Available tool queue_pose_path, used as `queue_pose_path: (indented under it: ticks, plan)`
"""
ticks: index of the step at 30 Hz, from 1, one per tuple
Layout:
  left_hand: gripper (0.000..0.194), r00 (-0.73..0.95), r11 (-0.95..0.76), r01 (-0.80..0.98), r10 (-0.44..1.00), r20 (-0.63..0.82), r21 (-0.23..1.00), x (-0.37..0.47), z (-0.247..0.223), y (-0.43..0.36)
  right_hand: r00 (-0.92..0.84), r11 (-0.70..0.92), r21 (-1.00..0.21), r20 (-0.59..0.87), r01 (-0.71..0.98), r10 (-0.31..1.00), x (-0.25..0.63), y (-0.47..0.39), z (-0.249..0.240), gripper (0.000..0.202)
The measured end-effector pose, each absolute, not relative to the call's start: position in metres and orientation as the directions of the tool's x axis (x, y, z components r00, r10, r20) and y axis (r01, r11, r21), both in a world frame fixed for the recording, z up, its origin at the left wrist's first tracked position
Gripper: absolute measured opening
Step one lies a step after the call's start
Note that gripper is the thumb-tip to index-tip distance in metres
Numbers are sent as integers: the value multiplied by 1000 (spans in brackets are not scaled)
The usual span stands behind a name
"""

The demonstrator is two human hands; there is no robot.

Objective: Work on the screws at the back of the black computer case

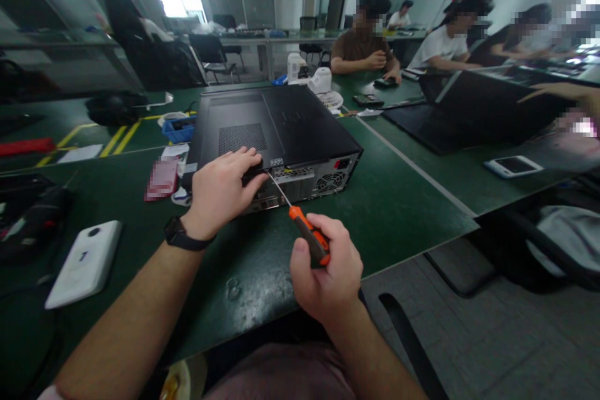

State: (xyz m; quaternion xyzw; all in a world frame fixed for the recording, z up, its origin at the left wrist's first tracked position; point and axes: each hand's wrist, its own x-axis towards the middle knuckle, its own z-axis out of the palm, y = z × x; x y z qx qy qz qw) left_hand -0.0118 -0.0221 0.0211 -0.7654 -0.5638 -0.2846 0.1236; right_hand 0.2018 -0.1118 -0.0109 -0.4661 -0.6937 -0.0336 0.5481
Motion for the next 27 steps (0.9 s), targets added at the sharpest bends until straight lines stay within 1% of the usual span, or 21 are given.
queue_pose_path:
  ticks: [4,8,11,15,20,23,27]
  plan:
    - [29,200,-335,933,792,577,135,-12,20,-22,18,582,-433,812,689,583,201,-110,-6,21]
    - [29,201,-325,938,797,570,124,-12,20,-22,40,542,-459,787,704,615,201,-110,-3,16]
    - [30,203,-325,938,793,575,117,-11,21,-23,29,537,-475,768,697,640,201,-111,0,18]
    - [29,201,-327,937,788,582,120,-11,20,-23,10,559,-462,777,689,630,200,-111,3,19]
    - [30,202,-331,935,793,575,127,-11,21,-23,39,537,-466,779,703,625,200,-110,3,12]
    - [31,207,-331,935,796,569,124,-11,21,-23,42,540,-487,768,686,639,200,-110,4,15]
    - [31,215,-342,932,787,578,119,-12,20,-23,2,579,-478,772,660,636,200,-111,6,21]
